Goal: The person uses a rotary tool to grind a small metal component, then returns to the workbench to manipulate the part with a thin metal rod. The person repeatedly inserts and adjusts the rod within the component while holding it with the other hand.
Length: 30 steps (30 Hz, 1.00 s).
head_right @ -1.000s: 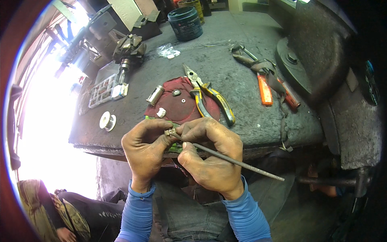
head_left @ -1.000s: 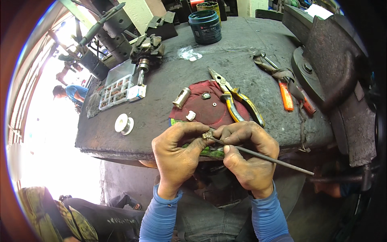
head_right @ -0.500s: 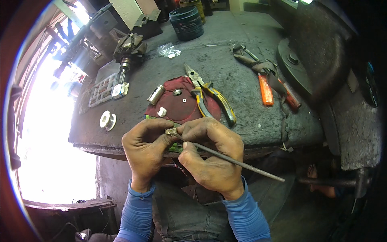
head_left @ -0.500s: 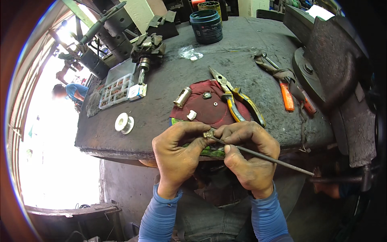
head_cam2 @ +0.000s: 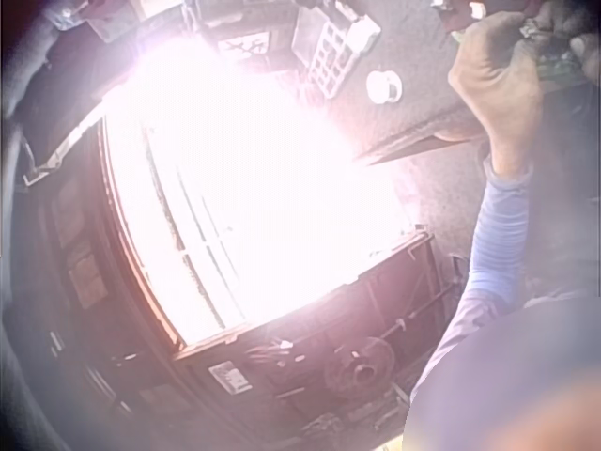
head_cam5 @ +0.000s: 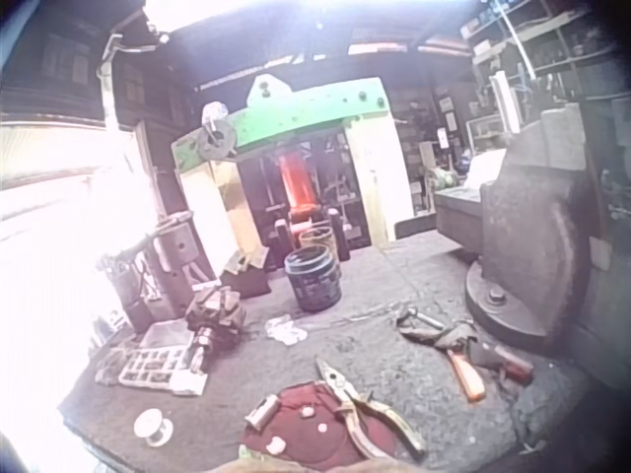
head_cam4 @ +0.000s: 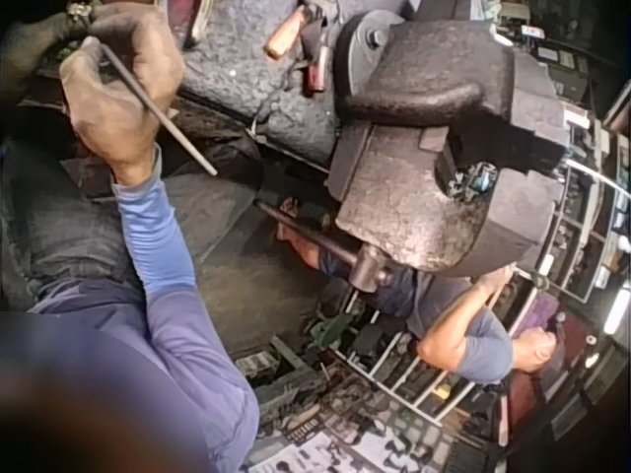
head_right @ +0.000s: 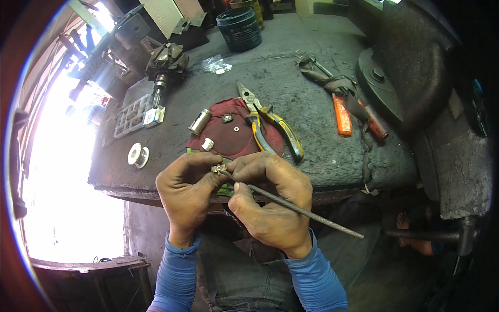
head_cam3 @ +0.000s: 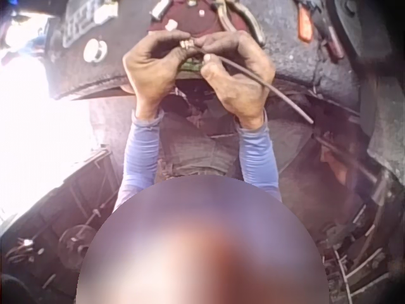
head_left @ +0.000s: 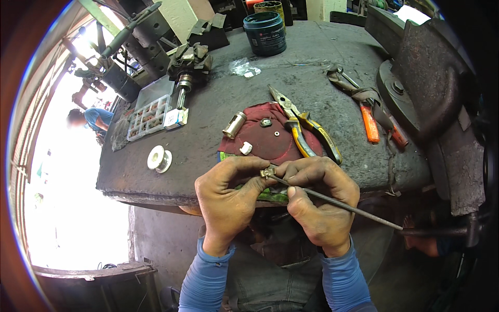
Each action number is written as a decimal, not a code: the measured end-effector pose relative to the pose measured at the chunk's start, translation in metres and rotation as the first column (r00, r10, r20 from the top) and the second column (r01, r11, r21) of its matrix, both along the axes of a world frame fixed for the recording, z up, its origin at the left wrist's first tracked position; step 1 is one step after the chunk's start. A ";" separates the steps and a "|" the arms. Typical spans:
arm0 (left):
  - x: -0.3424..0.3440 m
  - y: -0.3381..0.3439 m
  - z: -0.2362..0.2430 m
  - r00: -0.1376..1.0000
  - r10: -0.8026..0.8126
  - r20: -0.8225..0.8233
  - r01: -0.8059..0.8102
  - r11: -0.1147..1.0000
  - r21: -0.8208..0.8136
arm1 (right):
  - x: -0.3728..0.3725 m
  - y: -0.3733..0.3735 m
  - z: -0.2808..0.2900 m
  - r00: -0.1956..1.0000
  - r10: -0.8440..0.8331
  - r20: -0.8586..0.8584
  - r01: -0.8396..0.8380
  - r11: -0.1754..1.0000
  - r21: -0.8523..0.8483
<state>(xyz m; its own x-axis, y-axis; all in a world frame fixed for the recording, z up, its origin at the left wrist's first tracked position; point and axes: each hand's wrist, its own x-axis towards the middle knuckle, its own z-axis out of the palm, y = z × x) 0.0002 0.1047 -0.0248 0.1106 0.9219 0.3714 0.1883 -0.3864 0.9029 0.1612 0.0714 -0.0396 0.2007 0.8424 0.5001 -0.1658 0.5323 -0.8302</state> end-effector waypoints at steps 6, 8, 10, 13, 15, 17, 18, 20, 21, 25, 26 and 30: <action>-0.001 0.000 -0.001 1.000 0.001 0.004 -0.001 1.000 -0.009 | -0.001 -0.001 0.001 1.000 0.009 -0.029 -0.010 0.999 -0.032; -0.001 0.000 -0.001 1.000 -0.001 0.015 0.001 1.000 -0.006 | -0.001 -0.001 0.001 1.000 0.009 -0.023 -0.010 0.999 -0.036; -0.001 0.001 -0.002 1.000 -0.002 0.028 0.002 1.000 -0.008 | 0.000 0.000 0.002 1.000 0.014 -0.022 -0.014 1.000 -0.016; -0.001 0.000 -0.002 1.000 0.003 -0.002 -0.003 1.000 0.000 | 0.001 0.000 0.001 1.000 0.001 0.002 -0.001 1.000 -0.031; -0.002 0.000 -0.001 1.000 -0.011 0.009 0.011 1.000 -0.010 | 0.000 0.000 0.001 1.000 0.014 -0.009 -0.014 1.000 -0.019; -0.001 0.000 -0.001 1.000 -0.018 0.009 0.018 1.000 -0.007 | 0.000 0.000 0.001 1.000 0.009 -0.017 -0.009 1.000 -0.025; -0.001 0.000 -0.001 1.000 -0.017 0.008 0.017 1.000 -0.002 | 0.000 -0.001 0.001 1.000 -0.001 -0.019 0.000 0.999 -0.037; -0.001 0.000 -0.001 1.000 -0.011 0.013 0.011 1.000 -0.005 | -0.001 0.000 0.001 1.000 0.001 -0.016 -0.001 1.000 -0.030; -0.001 0.000 -0.001 1.000 -0.010 0.019 0.011 1.000 -0.014 | -0.001 0.000 0.001 1.000 0.008 -0.010 -0.009 1.000 -0.012; 0.000 0.000 -0.001 1.000 -0.002 0.010 0.002 1.000 0.003 | -0.001 -0.001 0.001 0.999 -0.020 -0.029 0.019 0.999 -0.049; 0.000 0.000 -0.001 1.000 -0.003 0.013 0.003 1.000 -0.004 | -0.001 -0.001 0.001 0.999 -0.001 -0.039 0.000 0.999 -0.038; 0.000 -0.001 0.000 1.000 0.010 0.010 -0.010 1.000 -0.024 | 0.000 0.000 0.001 1.000 0.004 -0.026 -0.004 1.000 -0.017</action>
<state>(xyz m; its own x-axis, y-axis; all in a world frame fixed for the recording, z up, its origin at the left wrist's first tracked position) 0.0006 0.1041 -0.0250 0.0980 0.9316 0.3500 0.1829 -0.3625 0.9138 0.1611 0.0714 -0.0389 0.2100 0.8516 0.4802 -0.1899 0.5174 -0.8344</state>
